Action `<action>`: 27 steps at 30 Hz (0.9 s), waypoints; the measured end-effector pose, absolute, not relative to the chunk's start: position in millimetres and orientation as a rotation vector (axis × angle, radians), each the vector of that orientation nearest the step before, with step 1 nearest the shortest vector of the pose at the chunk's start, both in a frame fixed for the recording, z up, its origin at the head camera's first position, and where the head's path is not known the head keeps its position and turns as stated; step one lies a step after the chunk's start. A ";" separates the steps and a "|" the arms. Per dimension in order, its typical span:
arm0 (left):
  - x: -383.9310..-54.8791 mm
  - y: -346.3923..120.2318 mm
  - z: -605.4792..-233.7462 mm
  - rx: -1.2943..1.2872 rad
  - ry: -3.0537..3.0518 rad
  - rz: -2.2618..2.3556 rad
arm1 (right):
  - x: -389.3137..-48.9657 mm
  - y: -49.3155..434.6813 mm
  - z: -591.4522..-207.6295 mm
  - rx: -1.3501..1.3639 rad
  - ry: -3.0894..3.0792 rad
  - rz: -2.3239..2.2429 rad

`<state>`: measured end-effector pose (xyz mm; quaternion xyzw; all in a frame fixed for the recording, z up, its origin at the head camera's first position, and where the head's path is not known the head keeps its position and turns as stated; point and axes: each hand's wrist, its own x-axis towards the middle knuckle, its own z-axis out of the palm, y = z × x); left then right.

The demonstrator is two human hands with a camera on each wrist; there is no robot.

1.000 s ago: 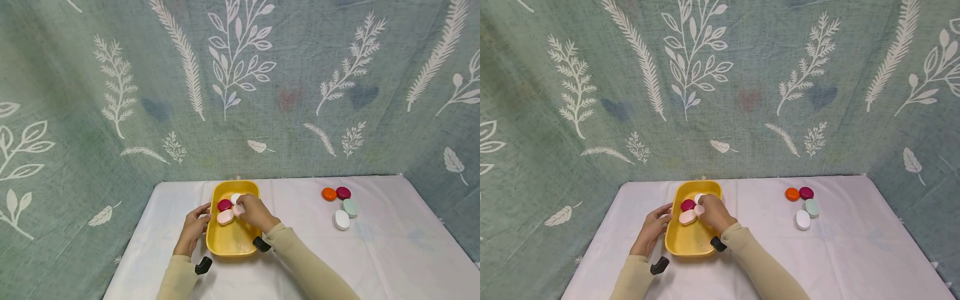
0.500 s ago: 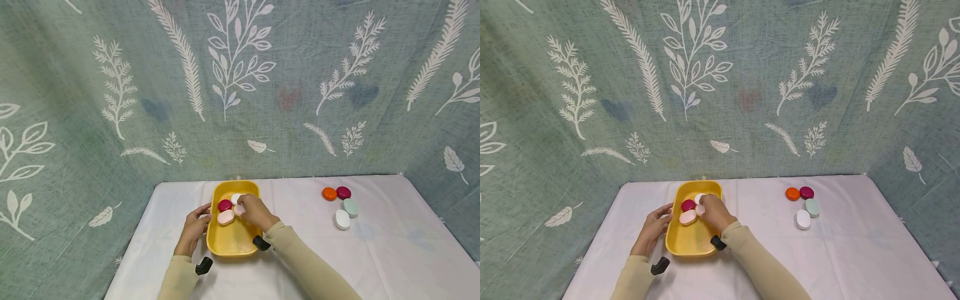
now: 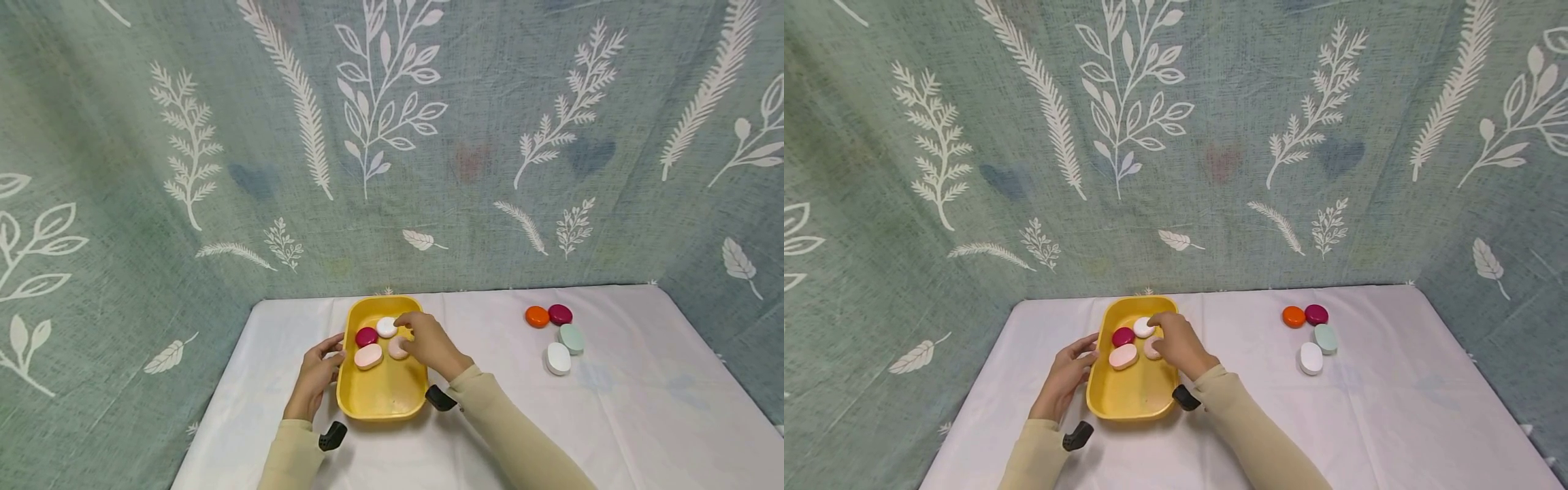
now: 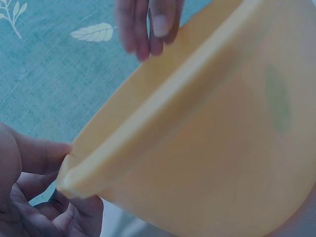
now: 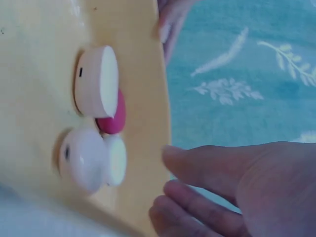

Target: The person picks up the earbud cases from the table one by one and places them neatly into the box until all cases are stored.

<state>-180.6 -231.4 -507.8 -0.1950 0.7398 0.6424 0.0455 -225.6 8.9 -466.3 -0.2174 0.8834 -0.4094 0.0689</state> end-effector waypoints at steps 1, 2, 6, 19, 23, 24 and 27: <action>-180.5 -231.6 -507.9 -0.597 2.259 1.961 | -225.0 13.5 -465.7 -0.651 2.665 -1.266; -180.4 -231.8 -507.8 -0.596 2.259 1.960 | -224.0 18.5 -465.2 -0.644 2.672 -1.294; -179.8 -232.9 -507.5 -0.601 2.260 1.951 | -220.6 40.6 -466.6 -0.576 2.710 -1.417; -177.8 -234.9 -508.6 -0.592 2.251 1.960 | -205.2 122.3 -483.1 -0.381 2.814 -1.554; -179.4 -233.6 -508.2 -0.602 2.251 1.953 | -200.9 142.8 -491.9 -0.335 2.865 -1.547; -179.9 -233.2 -508.3 -0.601 2.252 1.951 | -199.6 147.5 -493.7 -0.326 2.882 -1.542; -181.1 -232.0 -508.1 -0.595 2.251 1.952 | -196.8 161.1 -497.5 -0.293 2.926 -1.526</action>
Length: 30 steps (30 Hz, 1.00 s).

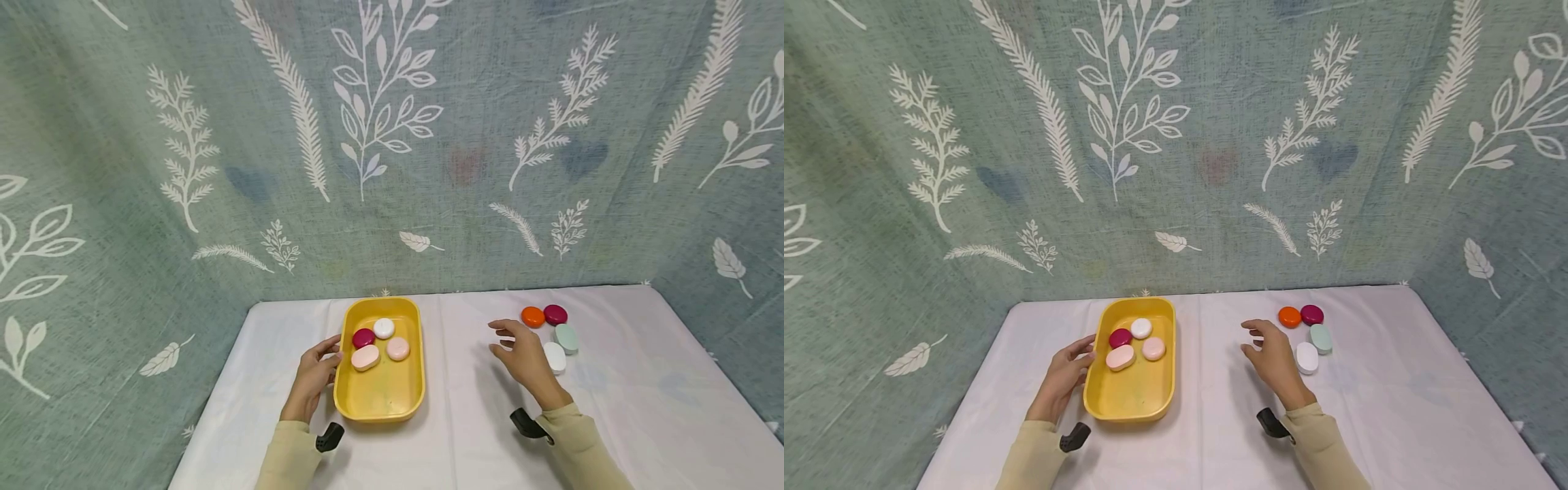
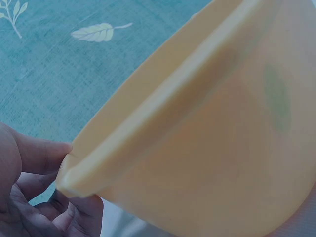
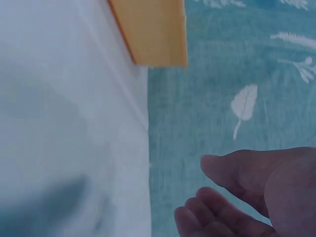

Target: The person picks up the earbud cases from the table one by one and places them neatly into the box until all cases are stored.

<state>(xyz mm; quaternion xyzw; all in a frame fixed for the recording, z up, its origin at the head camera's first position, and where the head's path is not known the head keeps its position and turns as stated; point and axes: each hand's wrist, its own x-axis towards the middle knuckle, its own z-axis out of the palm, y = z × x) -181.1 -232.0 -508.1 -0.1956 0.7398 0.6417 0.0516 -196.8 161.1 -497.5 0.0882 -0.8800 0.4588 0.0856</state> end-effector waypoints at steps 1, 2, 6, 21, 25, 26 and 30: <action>-181.4 -232.0 -508.5 -0.591 2.251 1.956 | -195.8 165.2 -498.4 0.251 -2.623 1.353; -181.5 -232.1 -508.7 -0.589 2.250 1.959 | -194.8 169.1 -499.2 0.240 -2.623 1.342; -181.8 -232.4 -508.4 -0.580 2.248 1.970 | -189.0 183.5 -501.5 0.198 -2.617 1.311; -182.0 -233.8 -509.3 -0.586 2.260 1.956 | -169.4 222.7 -508.8 0.084 -2.641 1.143; -180.7 -233.8 -508.9 -0.587 2.256 1.954 | -165.3 229.4 -510.4 0.056 -2.681 1.125; -180.4 -233.8 -509.0 -0.588 2.256 1.953 | -164.0 230.7 -510.8 0.045 -2.693 1.120; -179.6 -233.6 -508.5 -0.593 2.256 1.950 | -161.0 234.3 -512.6 0.018 -2.732 1.093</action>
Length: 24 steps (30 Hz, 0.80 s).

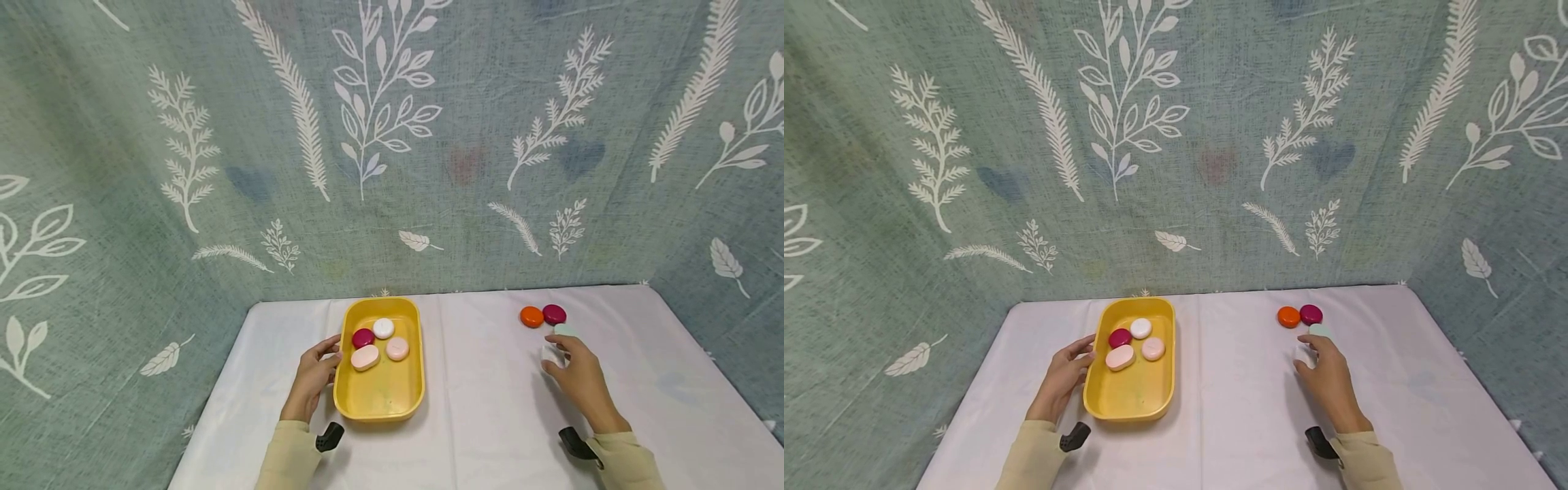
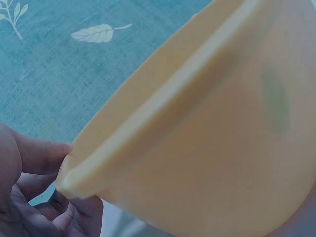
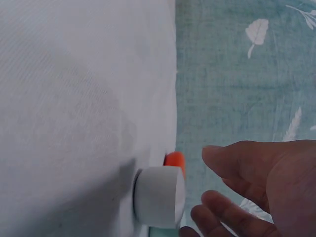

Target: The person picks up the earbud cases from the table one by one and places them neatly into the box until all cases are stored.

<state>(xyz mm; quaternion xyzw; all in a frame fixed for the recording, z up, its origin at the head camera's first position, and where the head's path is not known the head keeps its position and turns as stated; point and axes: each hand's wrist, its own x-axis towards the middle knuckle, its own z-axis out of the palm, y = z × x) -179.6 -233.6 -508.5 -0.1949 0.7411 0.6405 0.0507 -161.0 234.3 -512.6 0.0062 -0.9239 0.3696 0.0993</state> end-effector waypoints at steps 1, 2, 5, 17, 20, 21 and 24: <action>-179.5 -233.6 -508.3 -0.595 2.256 1.949 | -160.6 234.7 -513.0 0.013 -2.742 1.087; -179.6 -233.6 -508.1 -0.596 2.257 1.949 | -160.6 235.1 -513.7 0.010 -2.750 1.078; -179.7 -233.5 -507.8 -0.594 2.257 1.950 | -161.1 236.2 -516.0 -0.001 -2.772 1.073; -180.9 -232.7 -508.7 -0.614 2.256 1.949 | -162.2 237.5 -520.2 -0.033 -2.816 1.052; -180.8 -232.6 -509.5 -0.613 2.258 1.946 | -162.9 236.9 -520.2 -0.016 -2.822 1.050; -180.7 -232.7 -509.8 -0.610 2.261 1.944 | -162.9 236.6 -520.2 -0.008 -2.823 1.050; -180.0 -233.1 -509.9 -0.601 2.265 1.943 | -163.2 236.0 -521.0 0.014 -2.827 1.050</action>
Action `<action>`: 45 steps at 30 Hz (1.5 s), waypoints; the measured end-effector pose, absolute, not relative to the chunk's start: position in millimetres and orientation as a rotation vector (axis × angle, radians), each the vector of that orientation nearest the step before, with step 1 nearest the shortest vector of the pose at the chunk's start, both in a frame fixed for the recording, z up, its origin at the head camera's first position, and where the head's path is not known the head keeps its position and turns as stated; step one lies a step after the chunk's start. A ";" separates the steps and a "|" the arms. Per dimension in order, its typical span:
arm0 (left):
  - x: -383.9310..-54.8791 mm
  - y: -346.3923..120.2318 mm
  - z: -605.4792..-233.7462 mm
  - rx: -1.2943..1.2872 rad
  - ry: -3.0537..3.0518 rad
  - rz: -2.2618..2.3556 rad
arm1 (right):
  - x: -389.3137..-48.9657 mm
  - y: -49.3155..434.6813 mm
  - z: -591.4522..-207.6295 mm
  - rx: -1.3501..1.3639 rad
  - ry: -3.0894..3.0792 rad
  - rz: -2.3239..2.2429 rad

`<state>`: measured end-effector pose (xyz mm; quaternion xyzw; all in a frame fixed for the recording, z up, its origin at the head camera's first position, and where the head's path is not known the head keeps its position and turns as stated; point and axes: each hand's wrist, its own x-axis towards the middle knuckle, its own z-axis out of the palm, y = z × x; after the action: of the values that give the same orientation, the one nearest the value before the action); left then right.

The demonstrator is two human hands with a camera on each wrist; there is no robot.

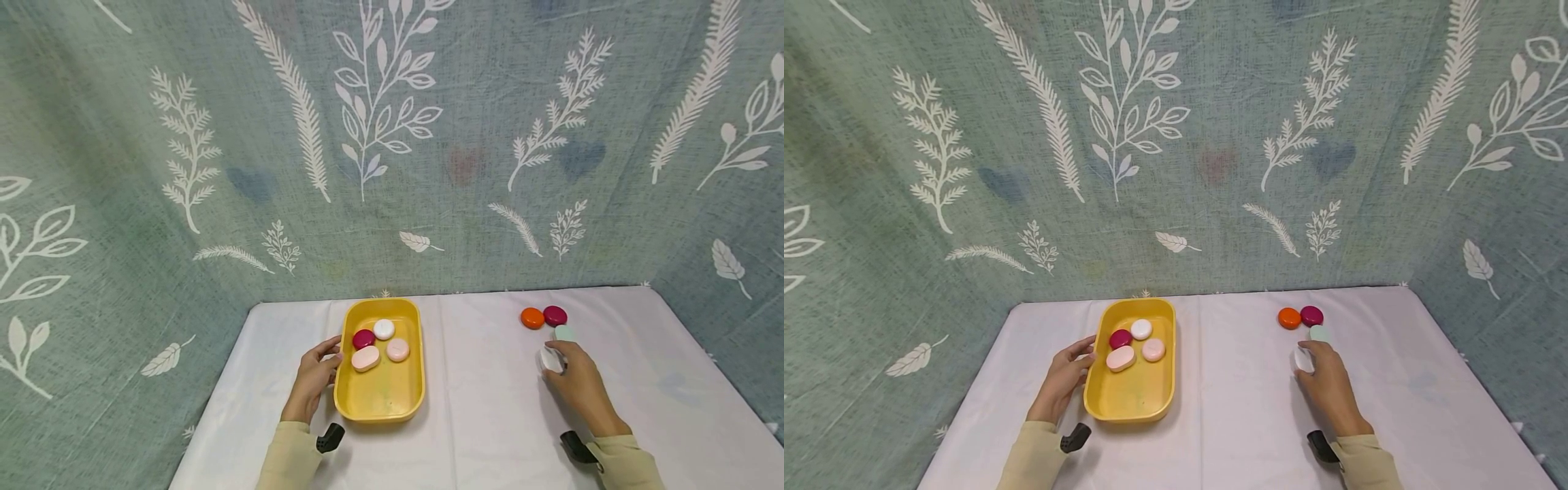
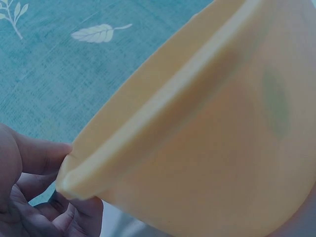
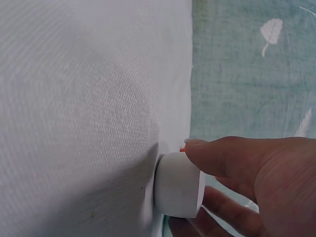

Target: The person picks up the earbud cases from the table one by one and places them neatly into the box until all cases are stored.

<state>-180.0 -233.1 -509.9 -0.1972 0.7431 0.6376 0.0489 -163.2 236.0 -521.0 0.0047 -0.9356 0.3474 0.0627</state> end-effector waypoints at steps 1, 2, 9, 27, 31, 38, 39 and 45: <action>-179.9 -233.3 -510.4 -0.599 2.266 1.941 | -163.2 235.8 -521.4 0.026 -2.826 1.047; -179.8 -233.4 -510.6 -0.599 2.266 1.940 | -163.2 235.5 -521.6 0.037 -2.824 1.049; -179.8 -233.2 -510.9 -0.613 2.263 1.940 | -164.0 233.5 -523.9 0.084 -2.837 1.024; -181.5 -233.9 -512.0 -0.608 2.245 1.975 | -168.5 231.0 -524.2 0.064 -2.906 1.002; -181.4 -233.5 -511.1 -0.602 2.245 1.975 | -171.1 224.7 -520.4 0.046 -2.929 1.010; -180.9 -233.0 -511.3 -0.600 2.251 1.978 | -176.4 208.0 -513.1 0.094 -2.905 1.061; -180.7 -233.0 -511.3 -0.600 2.250 1.978 | -177.2 205.5 -511.9 0.110 -2.895 1.070; -180.7 -233.5 -511.6 -0.602 2.240 1.990 | -181.3 189.0 -505.3 0.215 -2.838 1.101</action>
<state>-180.7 -233.5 -511.6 -0.1967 0.7323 0.6505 0.0429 -181.3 189.0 -505.3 0.0704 -0.9290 0.3605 0.0450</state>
